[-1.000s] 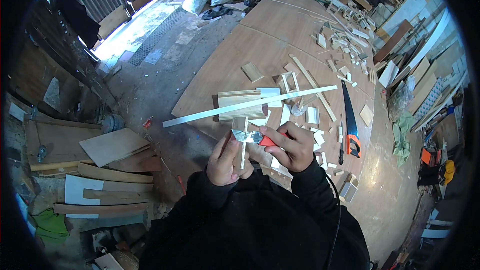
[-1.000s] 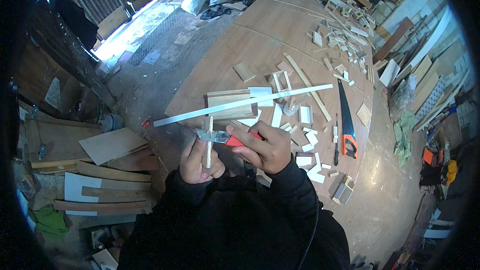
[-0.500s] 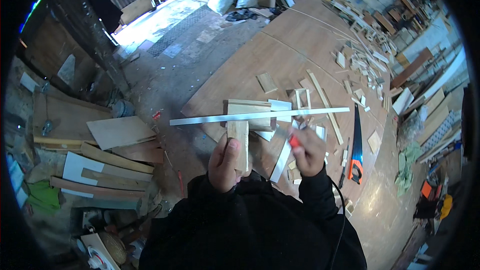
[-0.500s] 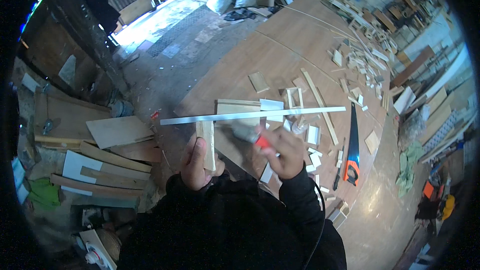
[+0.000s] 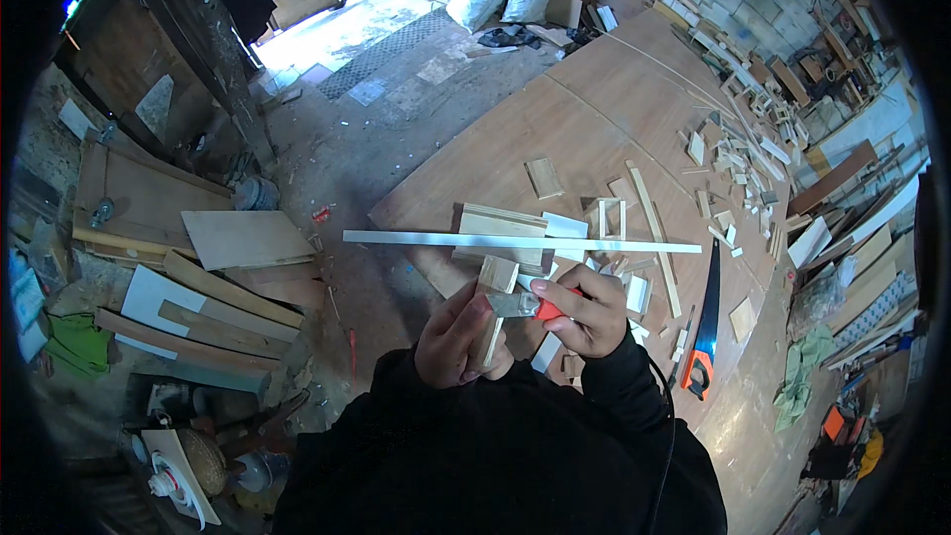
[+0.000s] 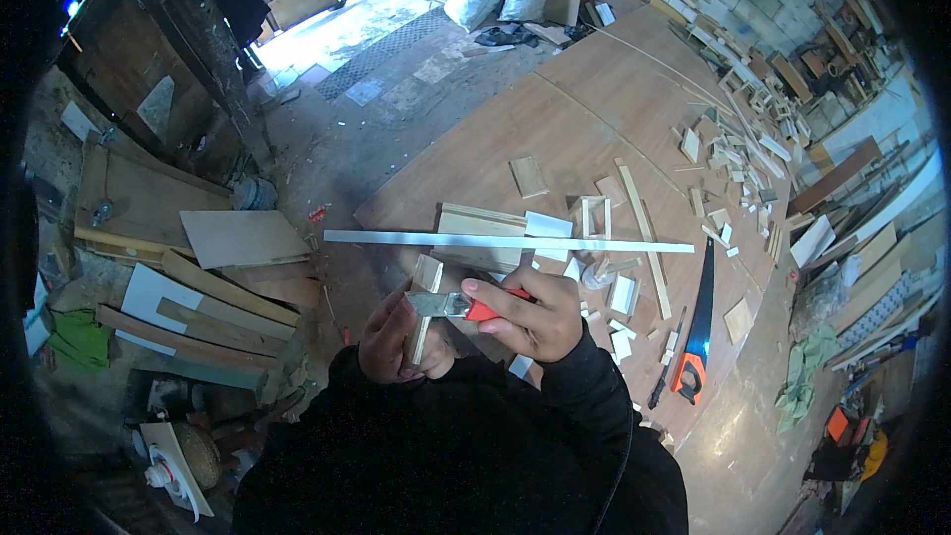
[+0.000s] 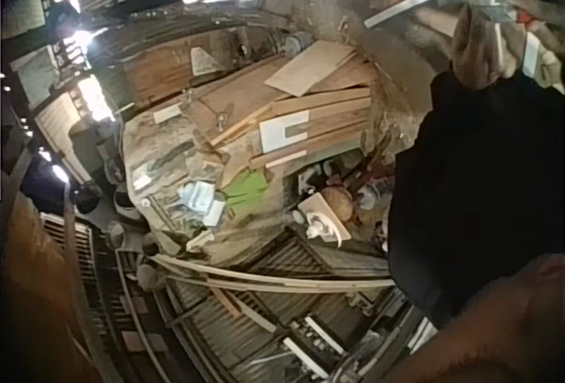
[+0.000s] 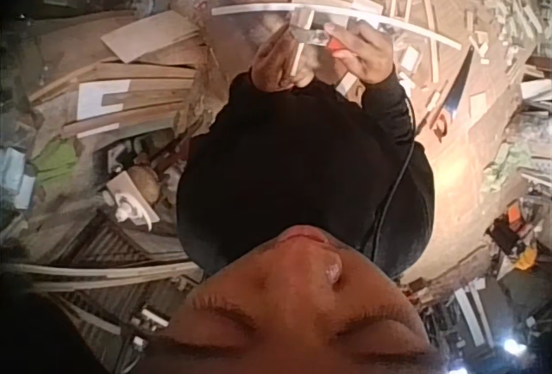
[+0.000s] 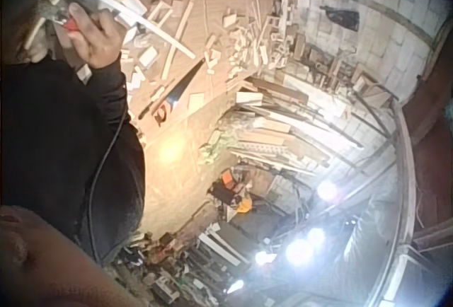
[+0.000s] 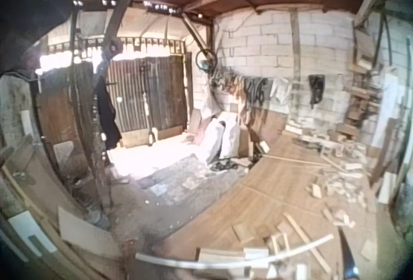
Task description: The person cuts and carves wooden blocks with a utility knife, tests fitting wooden pieces and a white panel into a small wooden box, and continues trimming the wooden pieces with the knife.
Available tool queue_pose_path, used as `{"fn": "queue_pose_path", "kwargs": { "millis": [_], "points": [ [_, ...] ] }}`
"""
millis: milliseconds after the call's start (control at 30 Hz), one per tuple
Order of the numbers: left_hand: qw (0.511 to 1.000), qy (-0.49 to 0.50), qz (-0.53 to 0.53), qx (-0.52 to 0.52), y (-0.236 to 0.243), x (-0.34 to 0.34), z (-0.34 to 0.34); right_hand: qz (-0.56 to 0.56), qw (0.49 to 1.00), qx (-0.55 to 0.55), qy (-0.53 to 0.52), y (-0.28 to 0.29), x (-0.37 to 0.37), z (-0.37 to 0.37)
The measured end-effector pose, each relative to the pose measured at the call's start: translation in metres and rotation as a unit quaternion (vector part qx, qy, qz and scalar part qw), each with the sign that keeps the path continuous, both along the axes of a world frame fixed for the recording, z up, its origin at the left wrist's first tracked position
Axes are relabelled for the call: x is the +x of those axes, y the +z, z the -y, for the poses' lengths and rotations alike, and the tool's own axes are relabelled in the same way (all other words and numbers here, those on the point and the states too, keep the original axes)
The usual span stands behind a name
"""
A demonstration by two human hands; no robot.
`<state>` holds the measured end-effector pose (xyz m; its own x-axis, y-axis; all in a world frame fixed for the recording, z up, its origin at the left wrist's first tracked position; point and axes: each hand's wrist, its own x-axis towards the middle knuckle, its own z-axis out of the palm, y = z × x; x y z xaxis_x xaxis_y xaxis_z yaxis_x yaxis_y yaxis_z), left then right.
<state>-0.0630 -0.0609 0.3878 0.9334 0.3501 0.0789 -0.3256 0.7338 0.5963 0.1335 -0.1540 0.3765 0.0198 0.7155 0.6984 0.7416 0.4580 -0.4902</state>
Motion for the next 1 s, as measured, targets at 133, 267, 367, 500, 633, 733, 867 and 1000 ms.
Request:
{"fn": "queue_pose_path", "kwargs": {
  "millis": [133,267,367,500,633,733,867,1000],
  "points": [
    [0.999,0.024,-0.031,-0.008,-0.018,0.005,-0.004,0.052,0.997,-0.024,-0.046,0.005,0.008,-0.006],
    [0.985,0.027,0.077,-0.154,-0.054,0.017,-0.009,0.032,0.993,-0.013,-0.109,-0.01,0.005,-0.025],
    [0.993,0.071,0.034,0.09,-0.098,0.008,-0.008,-0.008,0.911,-0.047,-0.409,-0.094,0.069,-0.043],
    [0.99,0.119,-0.008,0.072,-0.048,0.009,-0.025,-0.363,0.89,0.037,-0.273,-0.045,0.13,-0.026],
    [0.967,0.212,-0.092,0.104,0.002,0.013,-0.022,-0.132,0.971,0.082,-0.182,0.008,0.068,-0.01],
    [0.965,0.221,-0.09,0.106,0.001,0.015,-0.022,-0.063,0.994,0.037,-0.08,0.014,0.033,-0.006],
    [0.964,0.214,-0.101,0.118,0.013,0.015,-0.012,-0.045,0.999,0.005,-0.028,0.014,0.013,-0.014],
    [0.973,0.174,-0.093,0.116,0.014,0.017,-0.009,-0.022,1.0,-0.001,-0.013,0.009,0.013,-0.018]
  ]
}}
